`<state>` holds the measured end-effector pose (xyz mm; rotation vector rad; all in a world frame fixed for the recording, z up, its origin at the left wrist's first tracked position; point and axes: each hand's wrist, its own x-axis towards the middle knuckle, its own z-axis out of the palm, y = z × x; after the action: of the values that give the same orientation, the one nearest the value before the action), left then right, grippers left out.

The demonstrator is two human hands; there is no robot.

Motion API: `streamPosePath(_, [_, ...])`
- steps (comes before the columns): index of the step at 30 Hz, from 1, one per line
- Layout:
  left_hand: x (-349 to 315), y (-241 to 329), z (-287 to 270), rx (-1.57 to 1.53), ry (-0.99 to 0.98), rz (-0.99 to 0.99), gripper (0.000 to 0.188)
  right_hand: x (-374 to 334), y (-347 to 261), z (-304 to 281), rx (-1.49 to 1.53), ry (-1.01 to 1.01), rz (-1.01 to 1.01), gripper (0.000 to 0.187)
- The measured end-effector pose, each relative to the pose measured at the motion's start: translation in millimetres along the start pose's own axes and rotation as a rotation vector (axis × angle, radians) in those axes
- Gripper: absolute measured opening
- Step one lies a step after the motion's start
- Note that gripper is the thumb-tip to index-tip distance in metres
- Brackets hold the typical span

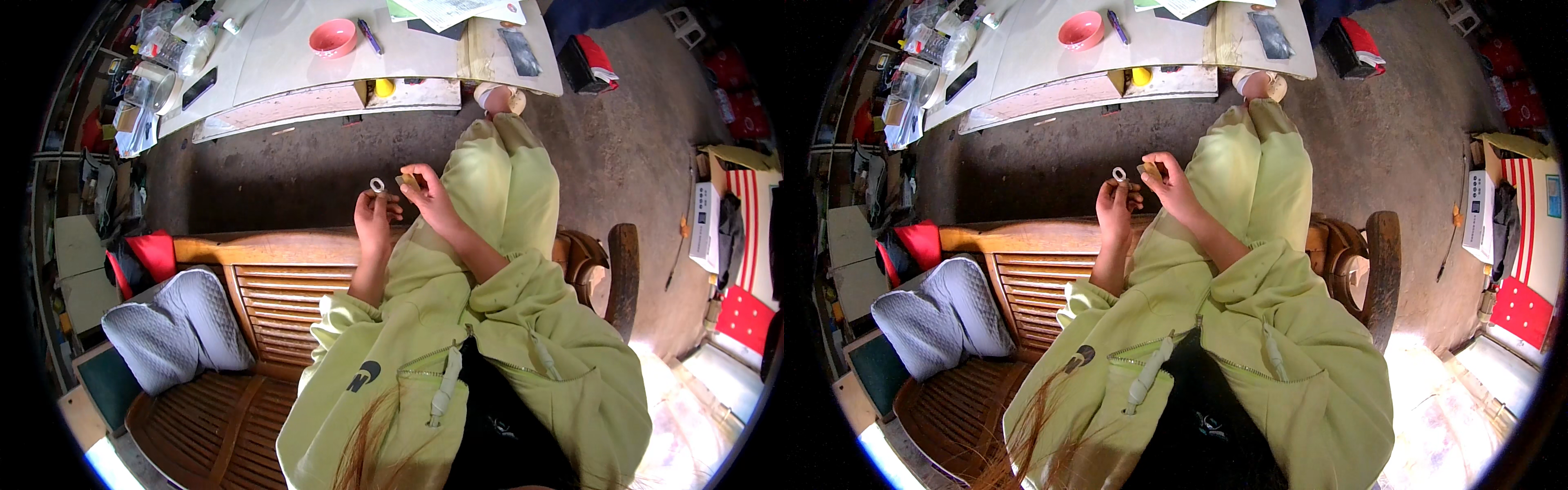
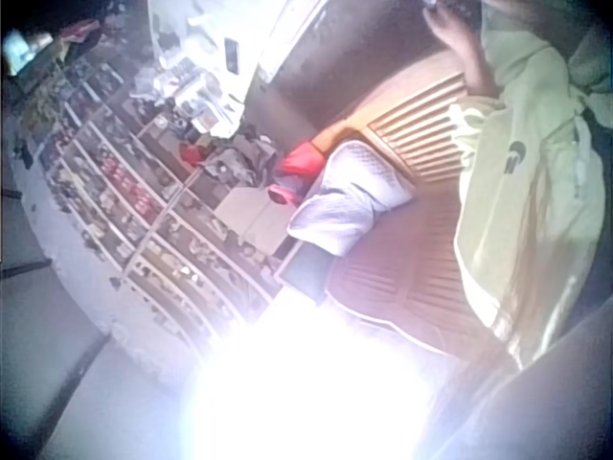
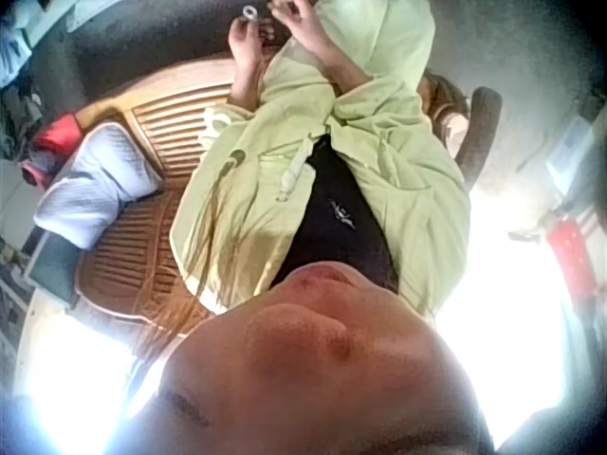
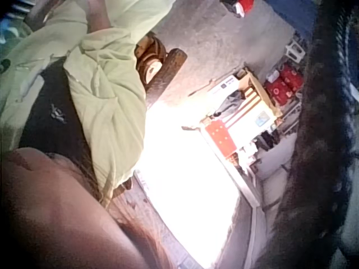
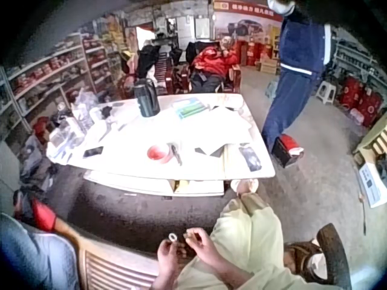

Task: The person sits at a table and assembles keyrings by hand. They pick up small metal rings and a rectangular tag, then thread the rings through the tag's hole. The person handles the components one at a time, occasionally picking up a water bottle and placing it back on the table.

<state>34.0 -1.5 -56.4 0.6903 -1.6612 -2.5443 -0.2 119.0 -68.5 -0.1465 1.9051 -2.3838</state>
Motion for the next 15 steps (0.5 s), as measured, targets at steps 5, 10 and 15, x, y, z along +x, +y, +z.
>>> streamPosePath(5, [-3, -2, 4, 0.043, -0.05, 0.006, 0.003, 0, 6, -1, 0.053, 0.009, 0.05, 0.014])
streamPosePath(10, [-2, -6, 2, 0.128, -0.029, 0.025, 0.005, 1, 16, -6, -0.103, -0.036, 0.074, 0.017])
streamPosePath(15, [-3, -9, 3, 0.192, -0.022, 0.077, 0.007, -2, 16, 1, -0.284, -0.02, -0.006, 0.021])
